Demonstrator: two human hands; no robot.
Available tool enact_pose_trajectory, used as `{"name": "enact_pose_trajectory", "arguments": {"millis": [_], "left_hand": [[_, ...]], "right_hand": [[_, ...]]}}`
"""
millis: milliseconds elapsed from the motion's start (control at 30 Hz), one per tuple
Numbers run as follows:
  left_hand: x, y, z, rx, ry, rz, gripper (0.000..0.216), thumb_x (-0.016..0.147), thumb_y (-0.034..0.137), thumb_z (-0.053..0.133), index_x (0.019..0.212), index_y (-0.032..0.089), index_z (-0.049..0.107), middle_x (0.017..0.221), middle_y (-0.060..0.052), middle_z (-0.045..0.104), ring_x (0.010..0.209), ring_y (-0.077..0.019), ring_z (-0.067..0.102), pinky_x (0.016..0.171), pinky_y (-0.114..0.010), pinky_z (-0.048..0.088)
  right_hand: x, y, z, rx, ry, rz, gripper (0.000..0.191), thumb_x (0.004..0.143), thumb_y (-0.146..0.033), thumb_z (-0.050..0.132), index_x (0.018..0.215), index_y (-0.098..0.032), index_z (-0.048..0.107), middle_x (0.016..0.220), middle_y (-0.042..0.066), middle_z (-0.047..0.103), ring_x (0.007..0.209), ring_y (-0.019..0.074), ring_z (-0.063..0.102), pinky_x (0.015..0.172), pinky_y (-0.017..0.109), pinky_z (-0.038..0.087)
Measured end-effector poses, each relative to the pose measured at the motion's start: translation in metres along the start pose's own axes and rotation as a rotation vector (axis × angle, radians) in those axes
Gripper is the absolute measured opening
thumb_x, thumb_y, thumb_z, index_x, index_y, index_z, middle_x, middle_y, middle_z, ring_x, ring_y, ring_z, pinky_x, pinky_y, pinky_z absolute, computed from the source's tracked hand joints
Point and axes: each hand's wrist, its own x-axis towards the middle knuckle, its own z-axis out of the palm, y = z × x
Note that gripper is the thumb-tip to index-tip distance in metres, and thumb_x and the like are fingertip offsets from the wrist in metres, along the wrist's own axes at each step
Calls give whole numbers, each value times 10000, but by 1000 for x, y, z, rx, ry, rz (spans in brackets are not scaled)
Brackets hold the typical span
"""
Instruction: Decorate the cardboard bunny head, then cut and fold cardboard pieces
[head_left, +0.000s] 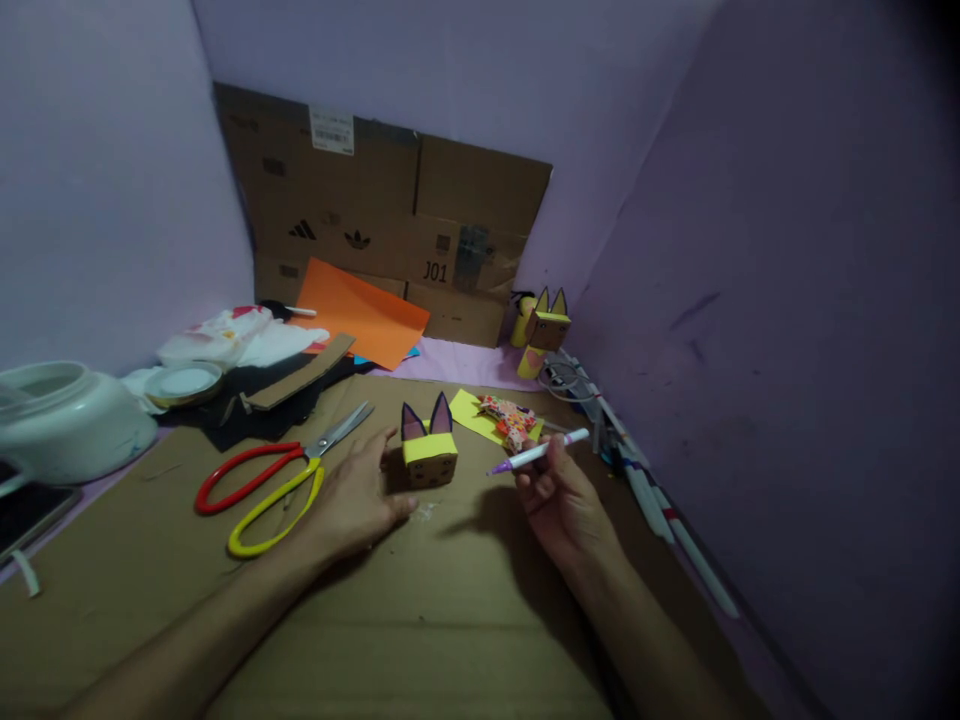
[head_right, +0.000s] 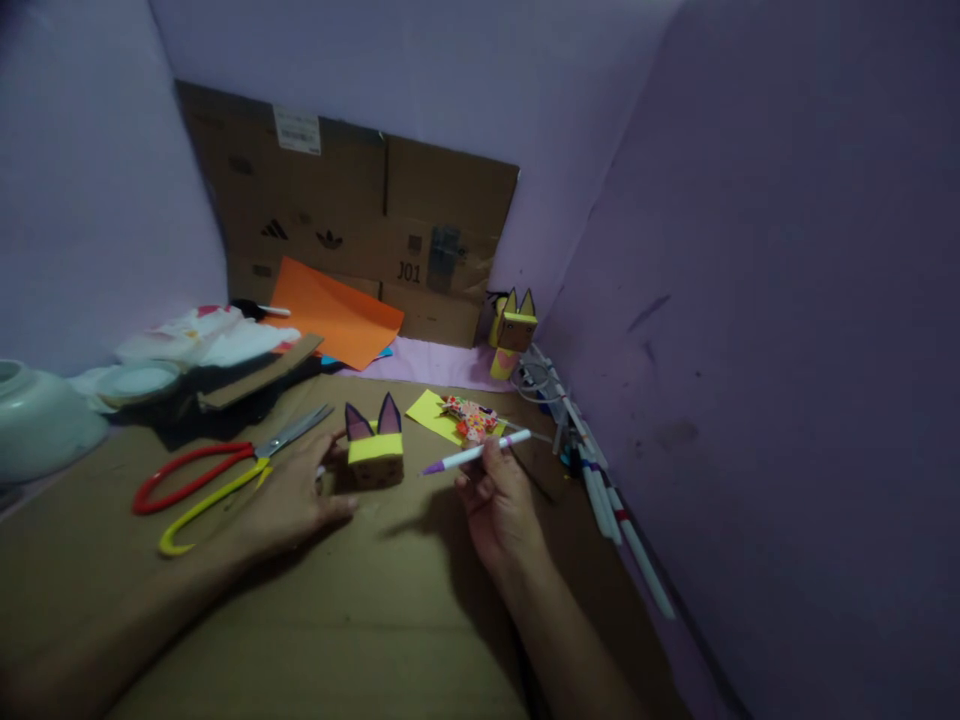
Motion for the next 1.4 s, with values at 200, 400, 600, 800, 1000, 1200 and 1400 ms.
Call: {"name": "enact_pose_trajectory", "arguments": {"millis": [200, 400, 600, 800, 1000, 1200, 1400], "left_hand": [[7, 5, 10, 178, -32, 16, 640, 569, 178, 693, 1177, 263, 512, 1148, -55, 610, 1048, -315, 561, 837, -380, 409], [11, 7, 11, 57, -82, 9, 645, 599, 164, 661, 1219, 215, 487, 1159, -79, 626, 1057, -293, 567, 876, -378, 407], [12, 13, 8, -349, -252, -42, 529, 641, 312, 626, 1131, 136, 529, 1076, -106, 662, 976, -265, 617, 791, -345, 477], [1, 10, 12, -582, -327, -106, 549, 655, 338, 645, 1155, 141, 535, 1070, -109, 660, 1027, -292, 598, 822, -373, 467], [-2, 14, 18, -689, -355, -104, 698, 557, 319, 729, 1183, 111, 503, 1147, -141, 629, 1084, -304, 565, 919, -401, 436], [-6, 29, 14, -656, -329, -153, 524, 550, 248, 699, 1043, 92, 608, 1048, -121, 674, 966, -268, 608, 841, -354, 458], [-3, 30, 15, -572, -270, -181, 508, 518, 236, 713, 1005, 108, 642, 905, -67, 687, 829, -212, 593, 697, -288, 438]], "right_hand": [[-2, 0, 4, -18, -15, -5, 502, 411, -362, 890, 650, -190, 482, 441, -124, 444, 368, 25, 409, 324, 102, 386], [8, 1, 1, -94, -31, -155, 525, 492, -486, 831, 844, -225, 543, 598, -45, 654, 470, 76, 565, 461, 161, 478], [10, 13, 3, -338, -209, -233, 479, 643, -349, 792, 1038, -241, 542, 1158, 58, 633, 1019, 183, 616, 846, 300, 500], [6, 26, 6, -526, -393, -102, 563, 590, -290, 807, 1036, -256, 466, 1321, 89, 500, 1069, 236, 580, 873, 398, 494], [4, 31, 3, -527, -342, -124, 554, 577, -335, 803, 1029, -245, 495, 1224, 95, 594, 1023, 254, 615, 805, 389, 522], [2, 17, 1, -524, -152, -353, 303, 731, -438, 694, 904, -211, 594, 948, 53, 716, 893, 200, 658, 761, 319, 503], [-9, 0, -6, -370, -224, -419, 484, 763, -648, 550, 889, -207, 702, 635, 47, 700, 482, 120, 593, 481, 222, 464]]}}
